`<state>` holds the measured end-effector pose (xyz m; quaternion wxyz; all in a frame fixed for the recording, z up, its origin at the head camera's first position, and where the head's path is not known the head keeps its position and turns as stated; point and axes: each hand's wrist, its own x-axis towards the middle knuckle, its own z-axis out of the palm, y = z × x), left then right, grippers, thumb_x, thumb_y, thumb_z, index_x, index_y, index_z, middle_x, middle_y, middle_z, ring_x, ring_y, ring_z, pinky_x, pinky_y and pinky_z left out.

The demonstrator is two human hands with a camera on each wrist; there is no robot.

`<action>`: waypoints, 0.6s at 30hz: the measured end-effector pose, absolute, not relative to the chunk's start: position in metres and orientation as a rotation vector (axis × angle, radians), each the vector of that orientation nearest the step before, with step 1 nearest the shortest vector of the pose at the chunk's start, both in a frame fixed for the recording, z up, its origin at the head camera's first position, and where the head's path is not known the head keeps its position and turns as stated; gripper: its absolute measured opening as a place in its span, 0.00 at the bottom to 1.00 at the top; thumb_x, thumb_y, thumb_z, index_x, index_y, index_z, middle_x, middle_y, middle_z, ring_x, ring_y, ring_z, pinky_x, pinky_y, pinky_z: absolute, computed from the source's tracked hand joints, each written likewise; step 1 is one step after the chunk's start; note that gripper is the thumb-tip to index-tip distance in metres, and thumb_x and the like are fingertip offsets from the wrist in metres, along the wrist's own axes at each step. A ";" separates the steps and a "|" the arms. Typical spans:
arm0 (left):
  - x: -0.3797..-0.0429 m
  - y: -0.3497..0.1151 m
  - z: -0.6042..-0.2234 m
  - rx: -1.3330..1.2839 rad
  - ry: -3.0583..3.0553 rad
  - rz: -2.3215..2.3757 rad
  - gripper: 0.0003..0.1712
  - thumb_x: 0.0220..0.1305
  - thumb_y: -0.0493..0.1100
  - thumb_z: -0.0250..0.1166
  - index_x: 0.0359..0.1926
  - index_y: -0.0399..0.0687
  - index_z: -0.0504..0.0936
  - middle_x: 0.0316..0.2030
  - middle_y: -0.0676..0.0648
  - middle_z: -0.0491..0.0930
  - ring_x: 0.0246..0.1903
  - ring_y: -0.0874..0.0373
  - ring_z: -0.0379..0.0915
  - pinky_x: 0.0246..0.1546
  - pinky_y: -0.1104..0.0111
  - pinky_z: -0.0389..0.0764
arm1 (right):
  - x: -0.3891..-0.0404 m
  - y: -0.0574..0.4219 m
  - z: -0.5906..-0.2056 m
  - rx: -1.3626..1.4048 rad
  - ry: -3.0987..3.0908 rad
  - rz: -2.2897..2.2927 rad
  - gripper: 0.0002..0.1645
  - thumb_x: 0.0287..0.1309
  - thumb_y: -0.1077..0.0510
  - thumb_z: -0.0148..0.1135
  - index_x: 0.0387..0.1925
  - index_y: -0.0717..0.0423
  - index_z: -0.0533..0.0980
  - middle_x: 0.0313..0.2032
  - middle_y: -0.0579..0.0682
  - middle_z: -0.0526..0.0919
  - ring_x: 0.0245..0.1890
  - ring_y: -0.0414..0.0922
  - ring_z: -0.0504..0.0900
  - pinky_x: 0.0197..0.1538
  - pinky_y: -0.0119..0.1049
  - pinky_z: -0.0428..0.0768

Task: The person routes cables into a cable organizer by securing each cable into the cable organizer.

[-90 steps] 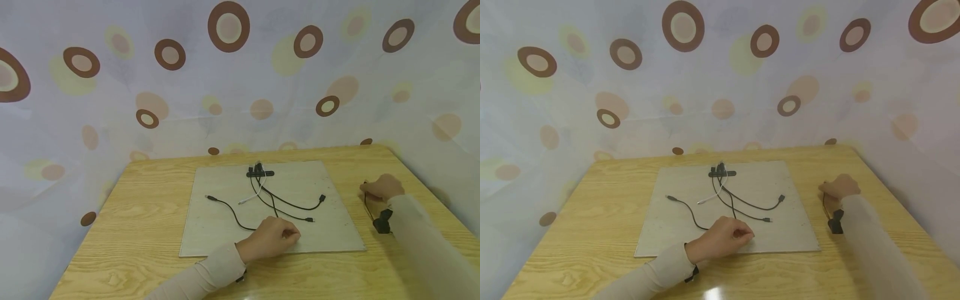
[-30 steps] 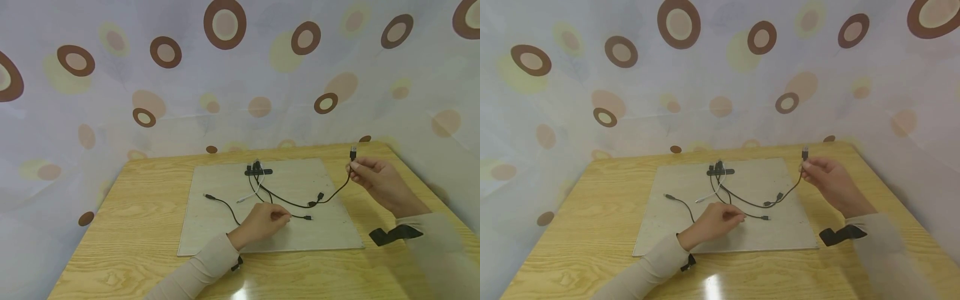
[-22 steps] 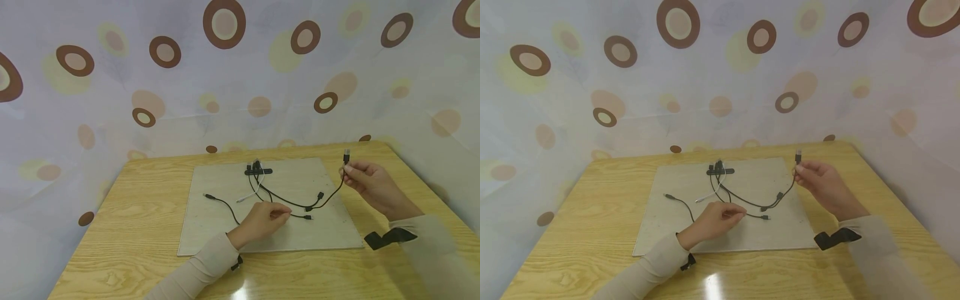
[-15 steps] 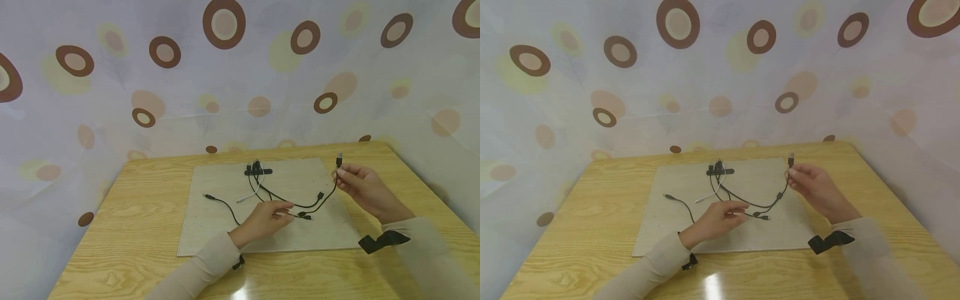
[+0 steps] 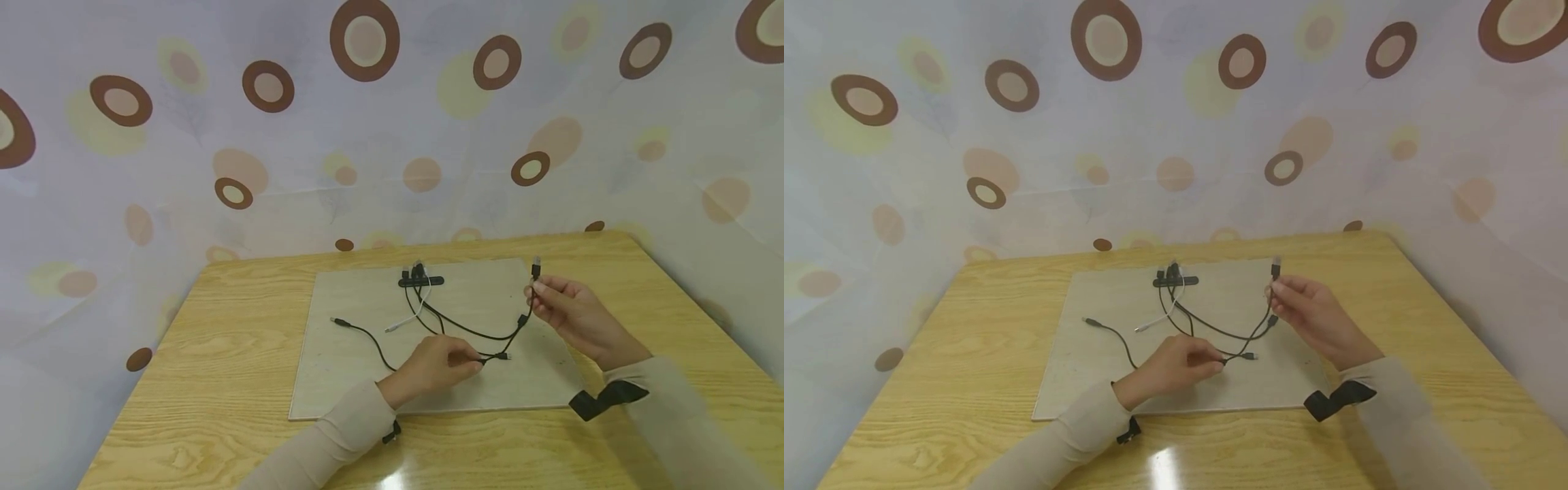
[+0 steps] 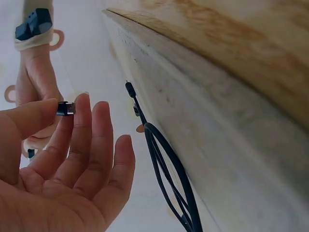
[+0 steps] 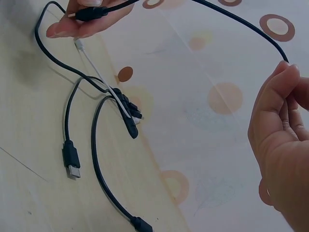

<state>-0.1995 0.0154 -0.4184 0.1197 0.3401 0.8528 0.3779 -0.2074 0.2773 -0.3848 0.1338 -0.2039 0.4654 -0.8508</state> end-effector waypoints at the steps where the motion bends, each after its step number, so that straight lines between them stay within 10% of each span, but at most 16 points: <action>1: -0.199 0.015 -0.418 0.976 2.494 1.105 0.09 0.65 0.46 0.63 0.41 0.48 0.86 0.38 0.55 0.84 0.35 0.71 0.72 0.38 0.78 0.73 | -0.208 0.277 -0.386 -0.587 1.347 -2.468 0.21 0.72 0.71 0.36 0.42 0.64 0.78 0.39 0.52 0.83 0.38 0.39 0.81 0.43 0.27 0.79; 18: -0.199 0.000 -0.420 0.919 2.495 1.179 0.07 0.64 0.44 0.65 0.37 0.47 0.86 0.29 0.57 0.82 0.27 0.71 0.70 0.32 0.78 0.72 | -0.219 0.271 -0.402 -0.366 1.672 -2.357 0.13 0.71 0.65 0.46 0.42 0.57 0.78 0.37 0.47 0.82 0.36 0.36 0.80 0.41 0.26 0.79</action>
